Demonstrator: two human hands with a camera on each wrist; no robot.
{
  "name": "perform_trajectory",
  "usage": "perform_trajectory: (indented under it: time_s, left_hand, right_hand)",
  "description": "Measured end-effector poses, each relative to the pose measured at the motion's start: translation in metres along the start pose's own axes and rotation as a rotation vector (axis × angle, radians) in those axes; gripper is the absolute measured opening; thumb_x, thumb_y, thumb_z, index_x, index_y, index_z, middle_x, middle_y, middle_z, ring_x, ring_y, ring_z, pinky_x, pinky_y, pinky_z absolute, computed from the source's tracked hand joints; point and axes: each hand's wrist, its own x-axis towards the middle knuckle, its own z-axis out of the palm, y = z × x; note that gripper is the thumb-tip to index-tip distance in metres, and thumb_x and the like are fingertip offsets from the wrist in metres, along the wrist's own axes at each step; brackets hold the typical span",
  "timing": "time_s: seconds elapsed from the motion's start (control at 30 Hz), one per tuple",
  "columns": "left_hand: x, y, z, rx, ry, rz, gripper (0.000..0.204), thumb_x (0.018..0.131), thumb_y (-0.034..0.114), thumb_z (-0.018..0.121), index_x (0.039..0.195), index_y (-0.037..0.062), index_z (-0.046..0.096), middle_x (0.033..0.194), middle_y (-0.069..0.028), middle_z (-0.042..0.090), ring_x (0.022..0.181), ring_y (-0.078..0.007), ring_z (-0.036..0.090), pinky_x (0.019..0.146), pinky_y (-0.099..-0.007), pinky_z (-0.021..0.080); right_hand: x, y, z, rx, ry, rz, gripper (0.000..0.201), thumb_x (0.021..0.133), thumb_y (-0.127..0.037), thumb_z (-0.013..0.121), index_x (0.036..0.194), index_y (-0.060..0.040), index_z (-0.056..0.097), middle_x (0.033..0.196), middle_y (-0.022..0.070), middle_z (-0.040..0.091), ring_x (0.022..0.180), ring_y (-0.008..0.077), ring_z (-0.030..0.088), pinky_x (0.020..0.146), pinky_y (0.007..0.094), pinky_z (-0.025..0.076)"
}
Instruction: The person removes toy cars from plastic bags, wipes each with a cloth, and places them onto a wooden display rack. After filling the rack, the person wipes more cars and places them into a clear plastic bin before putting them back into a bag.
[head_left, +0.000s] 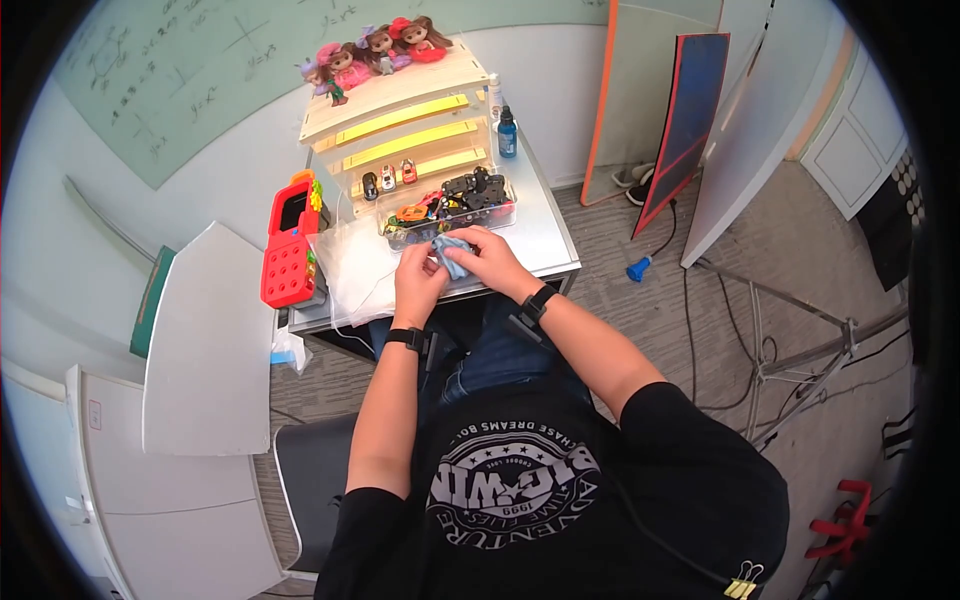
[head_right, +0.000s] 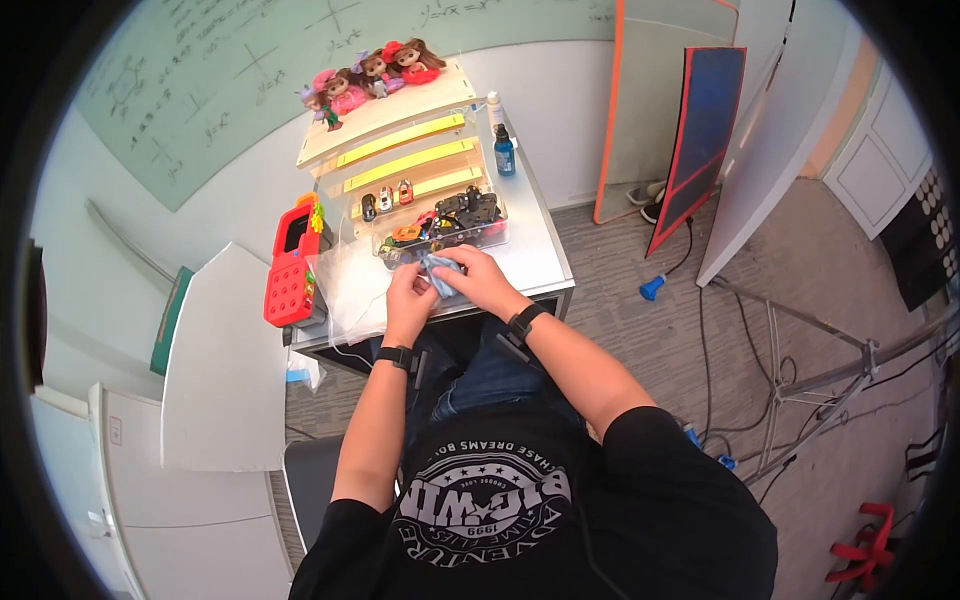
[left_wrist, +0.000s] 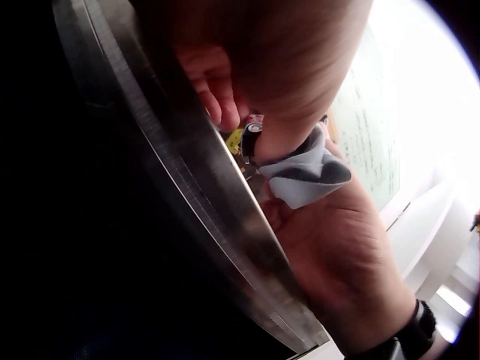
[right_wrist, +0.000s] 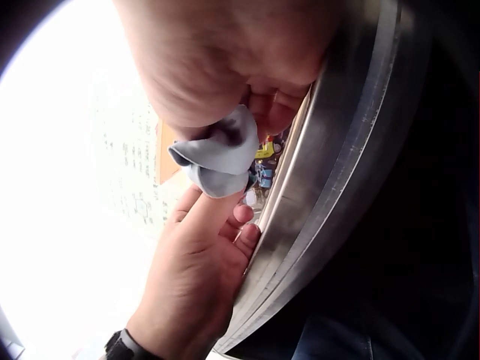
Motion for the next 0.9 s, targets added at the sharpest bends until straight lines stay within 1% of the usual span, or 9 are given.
perform_trajectory:
  time_s: [0.13,0.2,0.23,0.3,0.4,0.63,0.73,0.83,0.9]
  left_hand:
    - [-0.002,0.003,-0.002,0.086,-0.075,-0.035,0.034,0.087,0.004,0.076,0.119,-0.0003,0.067,0.092,-0.0037,0.064,0.075,-0.0123,0.064,0.071,-0.0268,0.055]
    - [-0.003,0.001,0.002,-0.246,-0.072,-0.21,0.034,0.09,0.001,0.071,0.123,-0.0015,0.066,0.102,-0.0111,0.074,0.085,-0.0158,0.072,0.074,-0.0289,0.057]
    - [-0.003,0.002,0.001,-0.248,-0.071,-0.211,0.034,0.09,0.001,0.071,0.123,-0.0015,0.066,0.102,-0.0111,0.074,0.085,-0.0158,0.072,0.074,-0.0289,0.057]
    - [-0.004,0.003,0.0,-0.169,-0.056,-0.156,0.039,0.094,-0.002,0.068,0.132,-0.0043,0.06,0.118,-0.0128,0.073,0.1,-0.0141,0.071,0.081,-0.0267,0.058]
    - [-0.004,-0.018,0.007,-0.302,-0.015,-0.135,0.04,0.093,-0.003,0.067,0.132,-0.0044,0.06,0.121,-0.0132,0.072,0.102,-0.0149,0.071,0.085,-0.0276,0.058]
    - [-0.004,0.0,-0.002,-0.258,-0.069,-0.134,0.04,0.09,-0.004,0.069,0.129,-0.0041,0.062,0.12,-0.0111,0.071,0.101,-0.0141,0.07,0.086,-0.0283,0.058]
    - [-0.002,0.011,-0.006,-0.069,-0.079,-0.089,0.04,0.088,-0.004,0.071,0.127,-0.0036,0.064,0.117,-0.0106,0.071,0.097,-0.011,0.069,0.083,-0.027,0.057]
    - [-0.002,0.0,-0.001,-0.015,-0.078,-0.075,0.04,0.087,-0.002,0.072,0.126,-0.0026,0.065,0.111,-0.0088,0.072,0.091,-0.0089,0.068,0.079,-0.0255,0.057]
    - [-0.003,-0.011,0.003,-0.188,-0.052,-0.126,0.041,0.086,-0.001,0.073,0.127,-0.0017,0.065,0.103,-0.0066,0.073,0.088,-0.0094,0.068,0.077,-0.0252,0.057]
  right_hand:
    - [0.001,-0.008,0.0,-0.122,-0.062,-0.042,0.042,0.096,-0.031,0.075,0.127,-0.004,0.07,0.114,0.0107,0.066,0.097,0.0236,0.065,0.086,0.0332,0.053]
    - [0.003,-0.009,0.004,-0.14,-0.01,-0.066,0.047,0.096,-0.033,0.075,0.132,-0.0044,0.067,0.116,0.0117,0.066,0.097,0.0235,0.065,0.087,0.0335,0.053]
    - [0.003,-0.011,0.005,-0.142,-0.012,-0.065,0.047,0.096,-0.033,0.075,0.132,-0.0044,0.067,0.116,0.0117,0.066,0.097,0.0235,0.065,0.087,0.0335,0.053]
    - [0.003,-0.013,0.006,-0.134,-0.014,0.054,0.05,0.097,-0.034,0.074,0.135,-0.0041,0.064,0.116,0.0124,0.068,0.095,0.0223,0.066,0.085,0.0336,0.054]
    - [0.003,-0.011,0.005,0.006,-0.04,0.17,0.048,0.098,-0.034,0.073,0.133,-0.0024,0.065,0.114,0.0124,0.071,0.092,0.0191,0.067,0.083,0.032,0.054]
    - [0.006,0.014,0.001,0.136,-0.05,0.199,0.04,0.1,-0.027,0.071,0.129,0.0001,0.067,0.112,0.0098,0.073,0.092,0.0128,0.066,0.081,0.029,0.054]
    - [0.008,0.026,0.002,0.128,0.006,0.136,0.038,0.1,-0.025,0.071,0.128,0.0,0.067,0.113,0.0095,0.073,0.094,0.0127,0.066,0.082,0.0291,0.054]
    - [0.005,0.015,0.001,0.096,0.022,0.123,0.039,0.099,-0.027,0.073,0.128,-0.0017,0.068,0.113,0.0099,0.073,0.095,0.0152,0.067,0.084,0.0295,0.054]
    - [0.003,0.0,0.003,-0.043,0.002,0.018,0.042,0.096,-0.03,0.076,0.128,-0.0034,0.069,0.115,0.0115,0.073,0.099,0.0194,0.069,0.086,0.0316,0.055]
